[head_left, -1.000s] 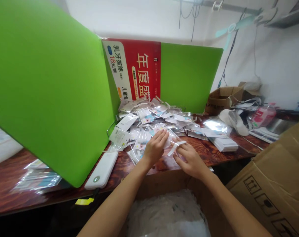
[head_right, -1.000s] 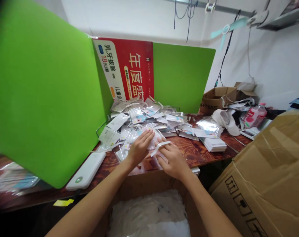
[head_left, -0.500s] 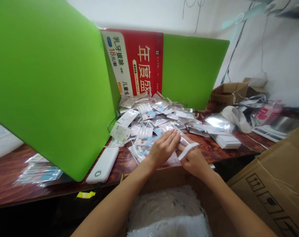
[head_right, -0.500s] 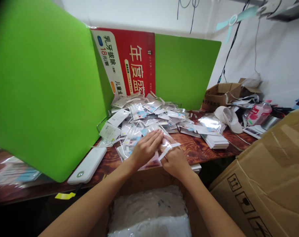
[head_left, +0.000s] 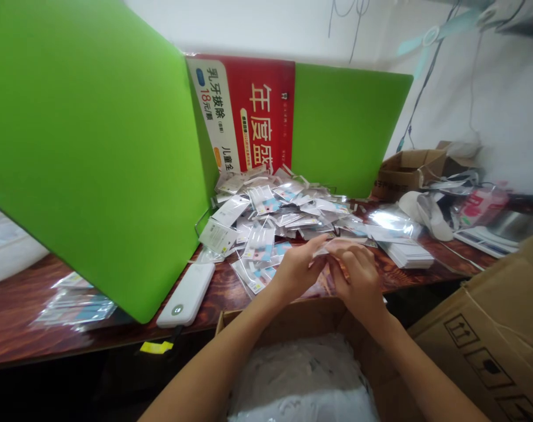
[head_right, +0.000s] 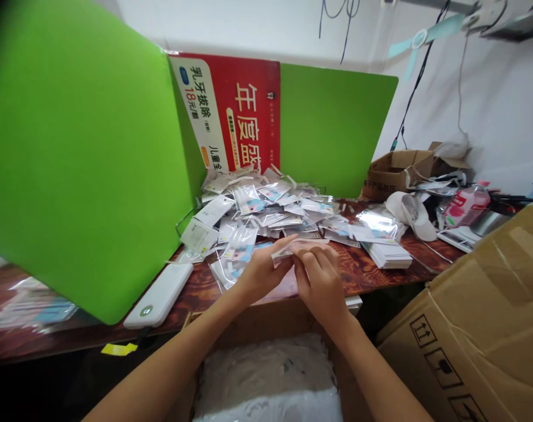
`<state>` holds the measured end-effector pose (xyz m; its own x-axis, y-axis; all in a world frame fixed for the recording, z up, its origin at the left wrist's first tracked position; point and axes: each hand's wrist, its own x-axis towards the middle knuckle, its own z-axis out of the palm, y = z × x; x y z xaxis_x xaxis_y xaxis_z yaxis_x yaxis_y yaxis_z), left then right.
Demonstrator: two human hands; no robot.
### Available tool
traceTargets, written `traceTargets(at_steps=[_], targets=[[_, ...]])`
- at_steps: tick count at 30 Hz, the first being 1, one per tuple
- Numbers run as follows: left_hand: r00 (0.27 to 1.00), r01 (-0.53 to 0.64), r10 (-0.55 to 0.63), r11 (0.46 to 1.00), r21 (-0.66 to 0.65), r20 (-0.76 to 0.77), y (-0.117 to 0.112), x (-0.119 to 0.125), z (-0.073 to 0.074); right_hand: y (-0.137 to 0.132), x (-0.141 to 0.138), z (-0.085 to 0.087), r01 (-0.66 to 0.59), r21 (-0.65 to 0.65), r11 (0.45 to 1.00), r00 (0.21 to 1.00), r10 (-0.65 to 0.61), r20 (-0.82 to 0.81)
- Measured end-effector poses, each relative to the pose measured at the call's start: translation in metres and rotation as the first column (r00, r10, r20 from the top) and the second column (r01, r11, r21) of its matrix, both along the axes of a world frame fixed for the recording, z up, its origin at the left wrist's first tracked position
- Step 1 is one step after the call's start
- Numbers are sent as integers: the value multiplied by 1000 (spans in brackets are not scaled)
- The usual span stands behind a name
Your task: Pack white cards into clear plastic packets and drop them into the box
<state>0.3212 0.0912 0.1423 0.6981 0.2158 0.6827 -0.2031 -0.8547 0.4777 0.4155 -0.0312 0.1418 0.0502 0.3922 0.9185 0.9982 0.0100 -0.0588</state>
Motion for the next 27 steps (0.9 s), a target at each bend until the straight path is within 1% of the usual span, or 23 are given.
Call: traceTargets(at_steps=[2, 4, 7, 9, 11, 13, 14, 16, 18, 20, 22, 24, 27], targets=[[997, 82, -83, 989, -126, 1, -6, -4, 9, -3, -3, 5, 17, 54, 998, 1000, -16, -15], [990, 140, -143, 964, -228, 3, -11, -9, 18, -6, -5, 9, 50, 94, 994, 995, -42, -91], [976, 199, -219, 895, -399, -5, -15, -12, 26, -10, -9, 13, 88, 84, 993, 970, -66, -236], [967, 227, -256, 833, -505, 12, -14, -12, 27, -11, -10, 13, 68, 41, 997, 952, -52, -302], [958, 247, -284, 776, -581, 27, -9, -9, 23, -9, -10, 11, 19, -5, 1000, 940, -20, -341], [950, 250, -314, 742, -622, 7, -3, -6, 18, -5, -9, 7, 2, -50, 999, 938, -19, -347], [949, 239, -317, 741, -628, -12, 0, -4, 15, -3, -8, 4, 14, -76, 997, 941, -38, -335], [960, 181, -274, 775, -605, -65, 5, -1, 9, 1, -5, -2, 77, -131, 988, 952, -112, -286], [971, 95, -199, 834, -544, -135, 7, 2, 5, 4, -2, -9, 157, -183, 970, 955, -196, -222], [969, 28, -139, 885, -464, -206, 7, 5, 3, 6, 1, -14, 207, -220, 953, 955, -246, -164], [954, -1, -114, 924, -383, -278, 6, 6, 1, 7, 4, -18, 220, -250, 943, 960, -254, -117], [934, -15, -97, 951, -309, -344, 4, 7, 1, 8, 7, -20, 211, -279, 937, 967, -242, -82], [909, -44, -58, 971, -234, -412, 2, 6, 0, 7, 9, -21, 204, -324, 924, 973, -228, -38]])
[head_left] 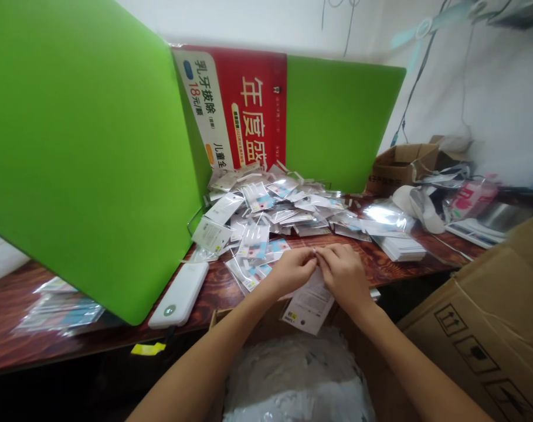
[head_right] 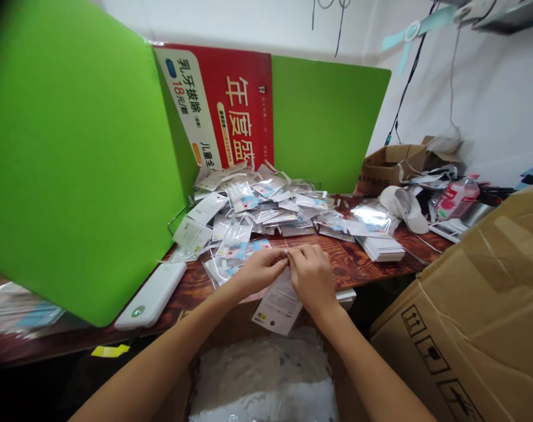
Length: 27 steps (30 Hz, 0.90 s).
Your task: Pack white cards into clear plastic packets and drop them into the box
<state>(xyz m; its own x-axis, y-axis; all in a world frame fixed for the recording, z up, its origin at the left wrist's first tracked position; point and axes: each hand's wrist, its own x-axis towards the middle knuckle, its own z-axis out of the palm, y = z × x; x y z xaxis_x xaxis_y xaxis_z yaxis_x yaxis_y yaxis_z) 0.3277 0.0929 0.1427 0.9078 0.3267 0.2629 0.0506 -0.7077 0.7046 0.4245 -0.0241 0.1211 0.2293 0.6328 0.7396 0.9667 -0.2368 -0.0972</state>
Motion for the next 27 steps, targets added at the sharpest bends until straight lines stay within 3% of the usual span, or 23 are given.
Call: traceTargets(at_steps=[6, 13, 22, 27], targets=[[994, 104, -105, 993, -55, -11, -1, 0, -7, 1, 2, 0, 38, -89, 995, 998, -33, 57], [998, 51, -49, 998, 48, -44, 2, 0, -7, 2, 6, -3, -44, -61, 997, 997, 48, 61], [996, 62, -55, 994, 91, -74, -2, -3, -3, 3, 1, -1, 30, -136, 990, 990, -11, 138], [995, 70, -63, 993, 90, -78, -1, -2, -5, 3, 3, -1, 45, -99, 994, 986, -28, 162]])
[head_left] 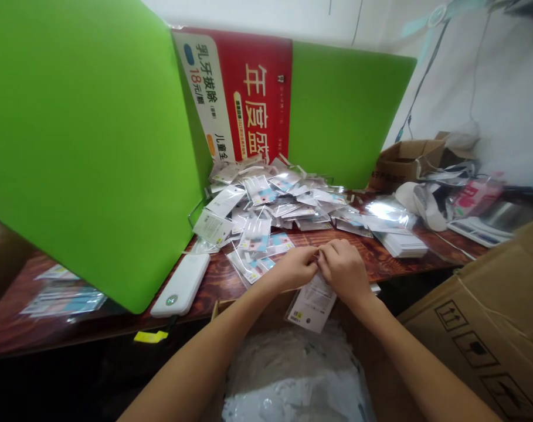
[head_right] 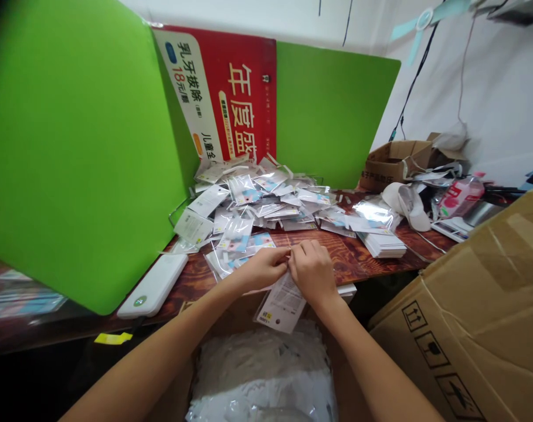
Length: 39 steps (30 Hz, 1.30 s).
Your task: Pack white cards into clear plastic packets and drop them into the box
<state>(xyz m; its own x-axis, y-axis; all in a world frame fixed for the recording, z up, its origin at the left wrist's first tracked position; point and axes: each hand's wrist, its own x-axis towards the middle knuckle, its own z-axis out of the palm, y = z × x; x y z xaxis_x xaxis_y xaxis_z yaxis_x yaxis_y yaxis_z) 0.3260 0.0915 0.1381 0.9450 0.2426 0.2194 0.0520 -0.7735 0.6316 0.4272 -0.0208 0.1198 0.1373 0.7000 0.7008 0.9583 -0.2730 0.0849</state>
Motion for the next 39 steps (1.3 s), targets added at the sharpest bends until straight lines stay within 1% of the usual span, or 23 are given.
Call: traceTargets(at_steps=[4, 7, 9, 11, 13, 15, 17, 19, 20, 23, 24, 25, 27, 30, 39], targets=[[1000, 9, -9, 1000, -3, -1, 2, 2, -1, 1, 4, -3, -21, 73, 997, 997, 26, -69], [1000, 22, -22, 1000, -9, -6, 4, 2, -1, 3, 7, -6, -35, 148, 988, 982, 61, -178], [1000, 29, -29, 999, -33, 3, 5, 2, -1, 4, 11, -8, -34, 204, 978, 956, 92, -280], [999, 30, -29, 997, -74, 13, 8, 1, -1, 4, 19, -11, 18, 277, 961, 905, 103, -414], [1000, 25, -24, 993, -114, 14, 11, 0, 0, 2, 31, -14, 117, 339, 933, 846, 85, -526], [1000, -2, 3, 990, -138, 7, 16, -1, 0, 0, 43, -16, 213, 384, 899, 812, 56, -582], [999, -39, 40, 987, -156, 3, 20, -1, -1, -2, 48, -16, 252, 401, 881, 803, 41, -595], [999, -45, 46, 983, -178, 2, 23, 0, -2, -2, 43, -14, 226, 399, 888, 809, 57, -585], [999, -34, 36, 981, -190, 6, 24, 1, -3, -1, 38, -13, 182, 389, 903, 826, 74, -558], [999, 0, 8, 978, -209, 37, 26, 2, -6, 4, 15, -10, -1, 310, 951, 911, 129, -393], [999, 6, 4, 979, -204, 50, 26, 2, -7, 6, 8, -9, -37, 274, 961, 935, 130, -331], [998, 11, 1, 981, -195, 59, 26, 3, -7, 7, 2, -9, -47, 242, 969, 953, 116, -281], [998, 19, -8, 986, -166, 65, 25, 3, -7, 9, -4, -9, -15, 196, 981, 976, 57, -211], [999, 20, -13, 991, -132, 52, 21, 4, -7, 9, -5, -10, 44, 163, 986, 989, -20, -149], [1000, 15, -11, 993, -120, 29, 15, 3, -5, 7, -8, -6, 79, 124, 989, 996, -73, -48]])
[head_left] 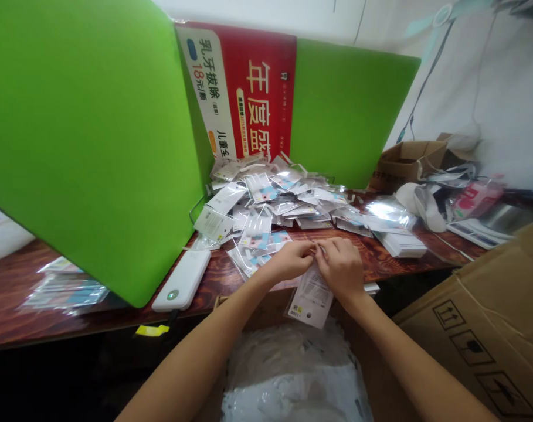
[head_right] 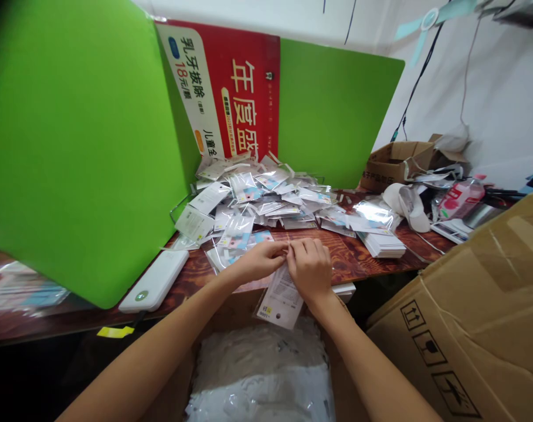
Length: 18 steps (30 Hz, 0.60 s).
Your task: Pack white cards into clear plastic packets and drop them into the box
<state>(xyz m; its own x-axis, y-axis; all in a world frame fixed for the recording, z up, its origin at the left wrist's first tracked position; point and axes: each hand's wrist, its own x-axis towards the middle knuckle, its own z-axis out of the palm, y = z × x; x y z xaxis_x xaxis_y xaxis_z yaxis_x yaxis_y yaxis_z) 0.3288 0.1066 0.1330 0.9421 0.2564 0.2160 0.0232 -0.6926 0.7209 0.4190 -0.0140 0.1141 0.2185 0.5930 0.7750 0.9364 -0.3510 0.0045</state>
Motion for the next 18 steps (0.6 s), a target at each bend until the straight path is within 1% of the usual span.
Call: traceTargets(at_steps=[3, 7, 13, 18], targets=[[1000, 13, -13, 1000, 0, -1, 0, 0, 0, 0, 0, 0, 13, -8, 1000, 1000, -13, 18], [999, 33, -33, 999, 4, 8, -1, 0, 0, 0, 1, 0, 2, 11, 1000, 1000, -3, 21], [998, 55, -55, 998, 37, 6, 0, -1, 0, 1, 3, 0, 3, 25, 1000, 1000, -4, 25], [998, 59, -60, 997, 45, -1, 1, -1, 1, 2, 6, -3, 7, 66, 998, 999, -9, 40]])
